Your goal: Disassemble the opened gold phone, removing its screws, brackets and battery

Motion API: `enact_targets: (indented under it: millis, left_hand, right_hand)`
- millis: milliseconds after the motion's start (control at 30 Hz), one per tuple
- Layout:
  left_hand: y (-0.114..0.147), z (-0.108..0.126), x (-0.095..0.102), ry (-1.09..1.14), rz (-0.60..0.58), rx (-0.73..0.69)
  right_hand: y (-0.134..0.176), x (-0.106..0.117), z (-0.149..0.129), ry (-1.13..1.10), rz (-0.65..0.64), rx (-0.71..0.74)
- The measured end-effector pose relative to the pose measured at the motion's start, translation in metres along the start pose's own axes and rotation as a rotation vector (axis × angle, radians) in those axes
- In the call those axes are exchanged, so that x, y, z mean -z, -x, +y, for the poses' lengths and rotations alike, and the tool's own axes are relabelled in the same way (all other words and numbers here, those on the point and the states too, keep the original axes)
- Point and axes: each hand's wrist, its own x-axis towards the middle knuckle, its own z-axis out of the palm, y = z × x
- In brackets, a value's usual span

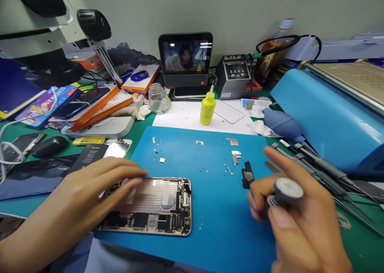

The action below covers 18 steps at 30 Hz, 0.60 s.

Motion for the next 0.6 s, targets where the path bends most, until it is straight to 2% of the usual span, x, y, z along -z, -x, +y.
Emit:
enact_targets:
  millis: [67,133,300,400,500,600]
  left_hand:
    - [0.014,0.005,-0.007,-0.037,-0.021,-0.083]
    - [0.025,0.007,-0.014,-0.095,-0.017,-0.145]
    - [0.035,0.008,-0.023,-0.152,-0.020,-0.156]
    - [0.037,0.011,-0.025,-0.190,-0.034,-0.182]
    - [0.039,0.013,-0.026,-0.165,-0.038,-0.200]
    - [0.042,0.012,-0.030,-0.123,-0.051,-0.184]
  right_hand:
    - [0.001,-0.004,-0.014,-0.186,0.063,-0.170]
    - [0.006,-0.009,-0.027,-0.164,0.067,-0.169]
    - [0.023,-0.016,-0.038,-0.011,0.023,-0.107]
    - [0.027,-0.019,-0.035,0.098,0.063,-0.104]
    - [0.027,-0.022,-0.033,0.227,0.115,-0.054]
    - [0.027,-0.023,-0.032,0.263,0.125,0.022]
